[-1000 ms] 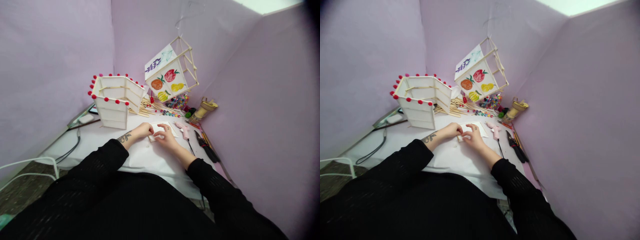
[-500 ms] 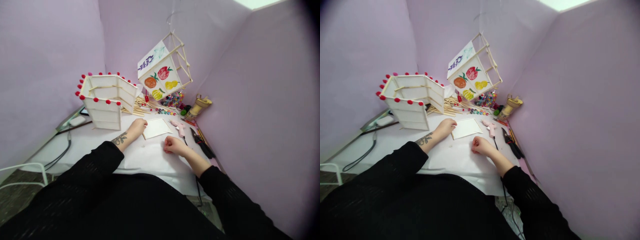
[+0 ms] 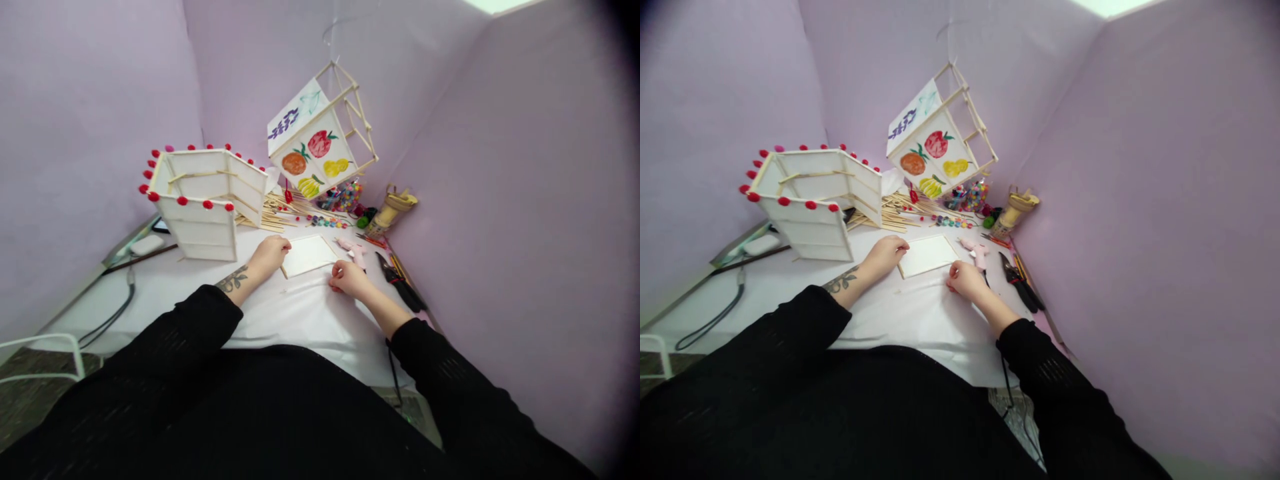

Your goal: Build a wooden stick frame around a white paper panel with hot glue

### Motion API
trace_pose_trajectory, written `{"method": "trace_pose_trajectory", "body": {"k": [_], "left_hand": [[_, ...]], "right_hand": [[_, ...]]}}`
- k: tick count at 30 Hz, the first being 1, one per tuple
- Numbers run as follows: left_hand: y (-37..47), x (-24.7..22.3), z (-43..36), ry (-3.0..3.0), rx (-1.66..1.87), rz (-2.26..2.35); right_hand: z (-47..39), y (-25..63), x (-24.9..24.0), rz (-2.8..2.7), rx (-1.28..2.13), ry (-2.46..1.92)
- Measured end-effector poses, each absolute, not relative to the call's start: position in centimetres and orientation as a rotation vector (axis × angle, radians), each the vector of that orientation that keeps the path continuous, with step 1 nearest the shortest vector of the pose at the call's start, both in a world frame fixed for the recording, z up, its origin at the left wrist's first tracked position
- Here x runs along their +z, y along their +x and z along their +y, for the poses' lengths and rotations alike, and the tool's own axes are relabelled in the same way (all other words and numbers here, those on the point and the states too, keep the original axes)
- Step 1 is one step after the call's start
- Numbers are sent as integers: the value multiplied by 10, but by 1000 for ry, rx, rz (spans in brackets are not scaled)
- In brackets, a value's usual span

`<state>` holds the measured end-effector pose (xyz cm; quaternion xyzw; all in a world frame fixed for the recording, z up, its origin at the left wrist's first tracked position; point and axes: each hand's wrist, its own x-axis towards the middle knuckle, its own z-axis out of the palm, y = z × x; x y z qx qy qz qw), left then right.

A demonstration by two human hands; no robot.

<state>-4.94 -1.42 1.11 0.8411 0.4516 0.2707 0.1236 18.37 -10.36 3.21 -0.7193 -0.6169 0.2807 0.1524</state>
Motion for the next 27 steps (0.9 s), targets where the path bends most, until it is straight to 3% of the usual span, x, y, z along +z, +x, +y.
{"method": "trace_pose_trajectory", "body": {"k": [8, 14, 17, 22, 27], "left_hand": [[-48, 10, -17, 2480, 808, 1285], [-47, 11, -17, 2516, 779, 1262], [-44, 15, -23, 2520, 846, 1202], [-31, 25, -48, 2283, 1001, 795], [-26, 40, -70, 1865, 883, 489]], "right_hand": [[-141, 188, 22, -2191, 65, -2132], [-190, 200, 16, -2251, 2, -2220], [-217, 203, 19, -2248, 134, -2203], [-210, 197, 41, -1754, 1083, -1497], [-156, 165, 59, -1129, 1255, -909]]}}
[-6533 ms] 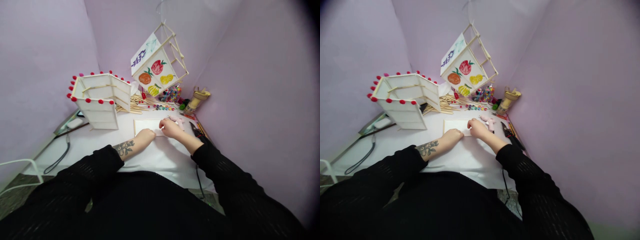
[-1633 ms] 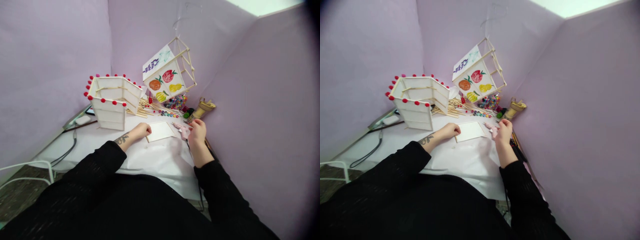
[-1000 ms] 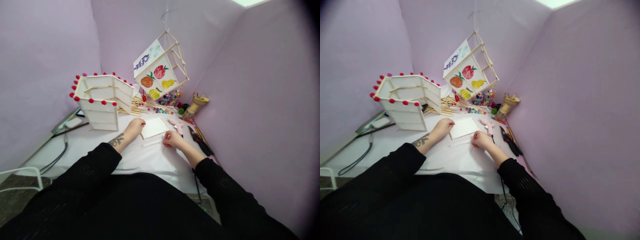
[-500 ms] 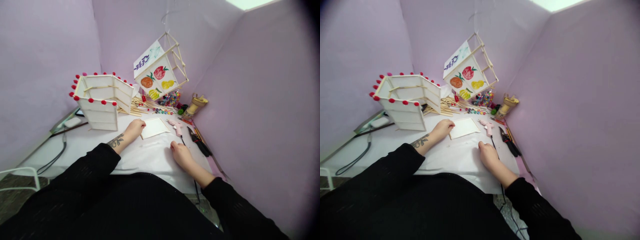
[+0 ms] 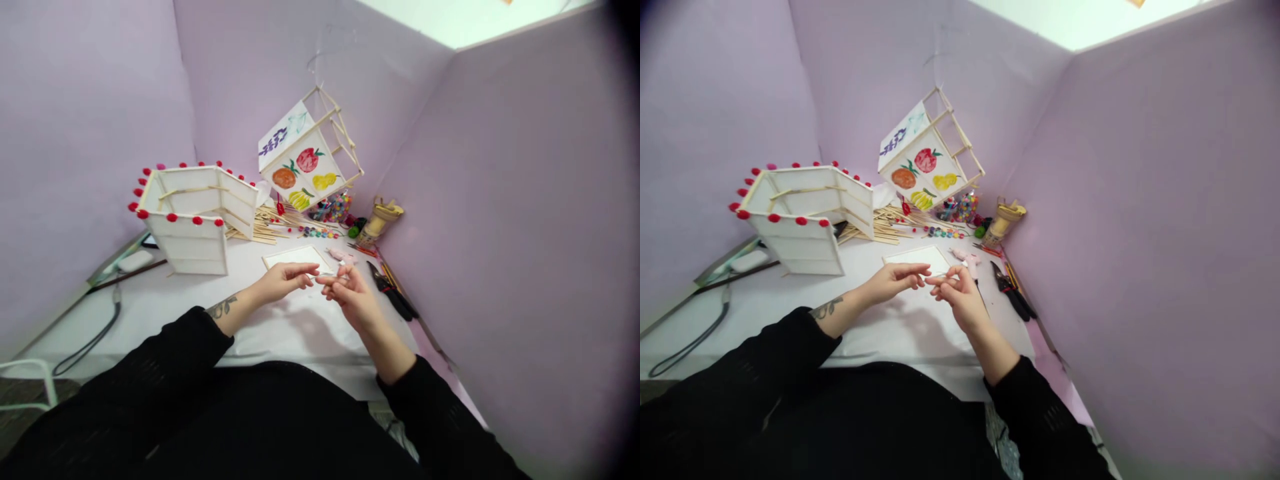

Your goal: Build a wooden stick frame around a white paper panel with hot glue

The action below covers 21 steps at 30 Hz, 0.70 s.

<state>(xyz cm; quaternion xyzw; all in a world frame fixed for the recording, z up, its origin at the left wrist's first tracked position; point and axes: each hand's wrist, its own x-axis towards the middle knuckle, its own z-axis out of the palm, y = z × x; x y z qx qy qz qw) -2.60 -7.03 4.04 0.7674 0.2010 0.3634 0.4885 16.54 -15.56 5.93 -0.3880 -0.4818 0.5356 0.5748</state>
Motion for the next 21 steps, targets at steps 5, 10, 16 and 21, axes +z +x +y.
{"method": "trace_pose_trajectory", "body": {"k": [5, 10, 16, 21], "left_hand": [[-33, 48, -68, 1806, 1009, 616], [-39, 46, -58, 1955, 1135, 804], [-40, 47, -55, 2088, 1107, 887], [-38, 51, -54, 1628, 1015, 848]], "right_hand": [[-125, 133, 51, -1028, 1239, -799], [-107, 124, 36, -969, 1201, -828], [-99, 122, 22, -969, 1233, -810], [-101, 124, 25, -916, 1301, -734]]}}
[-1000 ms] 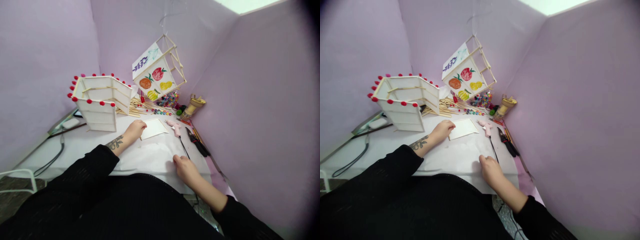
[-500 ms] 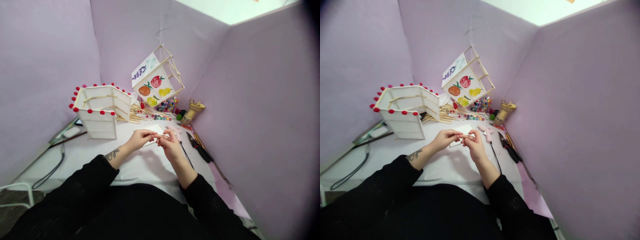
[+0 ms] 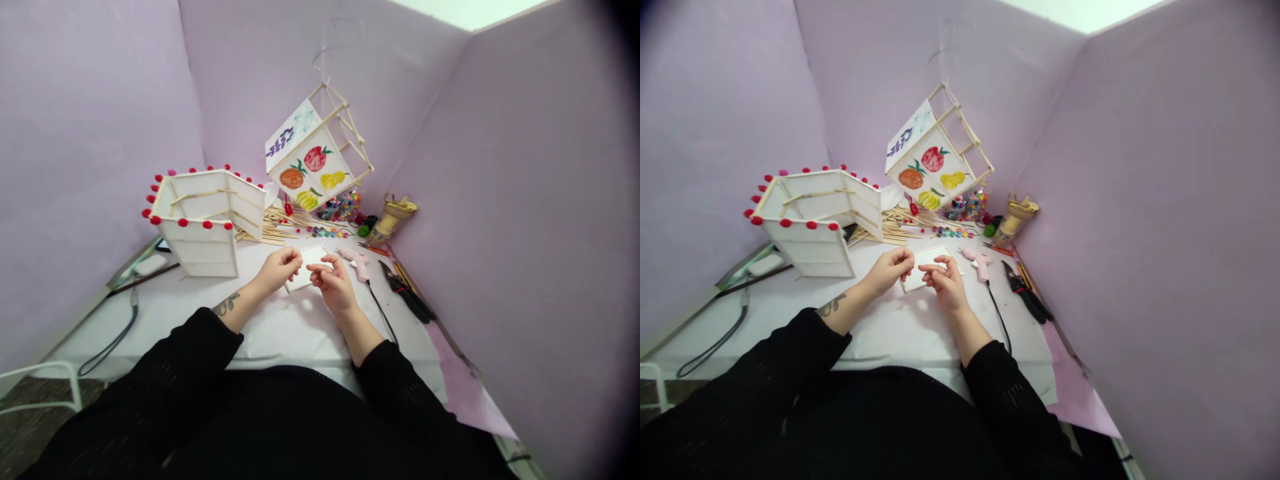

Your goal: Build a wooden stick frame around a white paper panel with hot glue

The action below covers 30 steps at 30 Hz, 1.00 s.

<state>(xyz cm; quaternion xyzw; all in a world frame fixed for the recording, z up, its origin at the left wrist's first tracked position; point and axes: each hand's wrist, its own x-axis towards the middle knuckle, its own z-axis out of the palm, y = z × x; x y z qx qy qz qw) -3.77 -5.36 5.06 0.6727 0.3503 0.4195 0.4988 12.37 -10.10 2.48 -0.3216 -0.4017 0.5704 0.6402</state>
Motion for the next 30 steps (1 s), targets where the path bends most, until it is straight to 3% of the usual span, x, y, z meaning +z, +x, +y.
{"method": "trace_pose_trajectory", "body": {"k": [4, 24, 30], "left_hand": [[-36, 50, -53, 1545, 998, 875], [-32, 40, -62, 2298, 1048, 809], [-34, 41, -55, 2213, 1111, 960]], "right_hand": [[-101, 126, 29, -846, 1342, -694], [-97, 127, 24, -867, 1329, -637], [-100, 128, 29, -862, 1328, -597]]}}
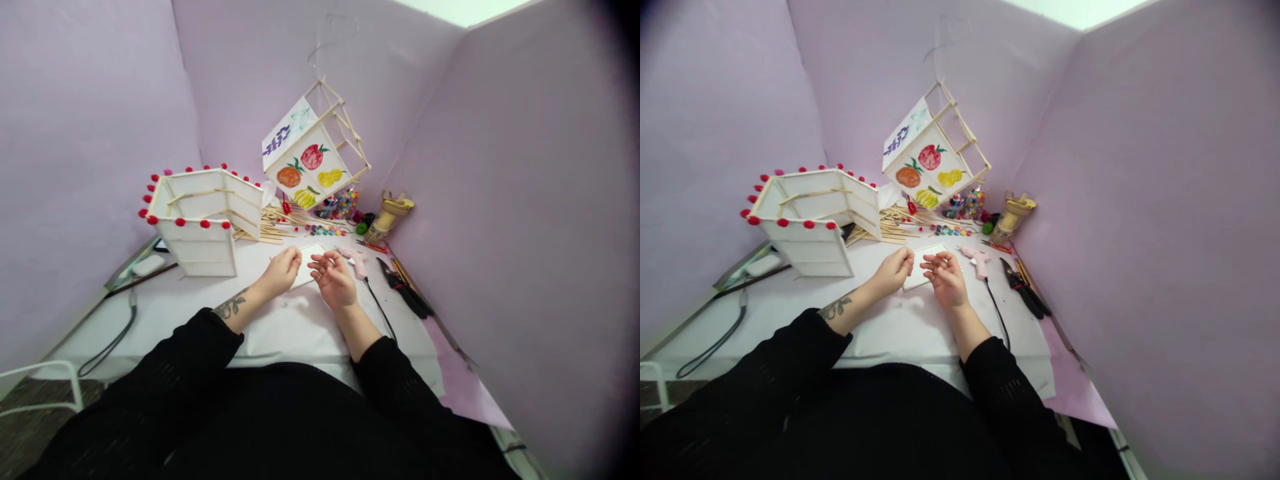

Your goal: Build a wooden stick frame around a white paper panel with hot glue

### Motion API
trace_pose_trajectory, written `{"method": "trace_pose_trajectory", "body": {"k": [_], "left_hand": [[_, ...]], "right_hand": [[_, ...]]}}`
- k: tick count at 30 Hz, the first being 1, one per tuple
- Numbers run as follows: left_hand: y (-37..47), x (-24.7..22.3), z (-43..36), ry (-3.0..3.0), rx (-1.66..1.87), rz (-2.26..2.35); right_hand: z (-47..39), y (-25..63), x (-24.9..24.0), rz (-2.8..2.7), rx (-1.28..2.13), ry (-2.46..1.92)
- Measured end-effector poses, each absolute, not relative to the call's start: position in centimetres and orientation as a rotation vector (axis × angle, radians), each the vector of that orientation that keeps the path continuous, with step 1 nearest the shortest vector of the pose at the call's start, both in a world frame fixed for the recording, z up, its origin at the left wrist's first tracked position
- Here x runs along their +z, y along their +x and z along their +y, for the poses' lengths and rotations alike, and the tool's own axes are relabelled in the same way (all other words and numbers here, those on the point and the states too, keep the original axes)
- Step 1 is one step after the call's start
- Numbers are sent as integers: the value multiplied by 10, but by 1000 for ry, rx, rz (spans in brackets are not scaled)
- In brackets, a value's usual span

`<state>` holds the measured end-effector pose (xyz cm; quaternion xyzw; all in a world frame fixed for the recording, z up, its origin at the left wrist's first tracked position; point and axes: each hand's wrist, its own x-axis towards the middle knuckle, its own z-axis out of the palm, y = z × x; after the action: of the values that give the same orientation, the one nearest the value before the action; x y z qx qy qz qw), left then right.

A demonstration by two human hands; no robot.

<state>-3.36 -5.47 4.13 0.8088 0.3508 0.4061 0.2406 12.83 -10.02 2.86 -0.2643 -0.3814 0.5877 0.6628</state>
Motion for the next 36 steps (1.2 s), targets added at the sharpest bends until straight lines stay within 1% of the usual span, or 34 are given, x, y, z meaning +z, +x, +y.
{"method": "trace_pose_trajectory", "body": {"k": [4, 6, 8, 9, 11, 13, 16, 18, 22, 25, 27, 30, 33, 36], "left_hand": [[-46, 43, -39, 2187, 1158, 1285], [-56, 44, -30, 2241, 1044, 1568], [-66, 44, -22, 2233, 826, 1857], [-71, 44, -19, 2232, 753, 1948], [-78, 44, -15, 2274, 744, 2014], [-80, 44, -14, 2352, 780, 1949], [-72, 43, -17, 2395, 740, 1793], [-63, 44, -23, 2406, 813, 1656], [-42, 44, -48, 2370, 1173, 1092], [-30, 43, -67, 2325, 1190, 762], [-25, 41, -75, 2309, 1226, 717], [-23, 40, -77, 2246, 1281, 784], [-25, 43, -75, 2116, 1267, 844], [-27, 47, -72, 1919, 1177, 856]], "right_hand": [[-100, 137, 32, -833, 1273, -600], [-100, 142, 33, -825, 1285, -570], [-100, 146, 33, -806, 1293, -533], [-101, 147, 33, -799, 1292, -516], [-101, 148, 32, -795, 1286, -504], [-100, 149, 31, -797, 1284, -525], [-100, 149, 30, -791, 1286, -566], [-100, 148, 30, -809, 1291, -563], [-100, 143, 28, -872, 1309, -562], [-100, 137, 26, -897, 1331, -549], [-99, 133, 24, -906, 1339, -539], [-99, 128, 22, -924, 1263, -594], [-100, 127, 22, -1005, 1078, -704], [-106, 130, 22, -1176, 850, -776]]}}
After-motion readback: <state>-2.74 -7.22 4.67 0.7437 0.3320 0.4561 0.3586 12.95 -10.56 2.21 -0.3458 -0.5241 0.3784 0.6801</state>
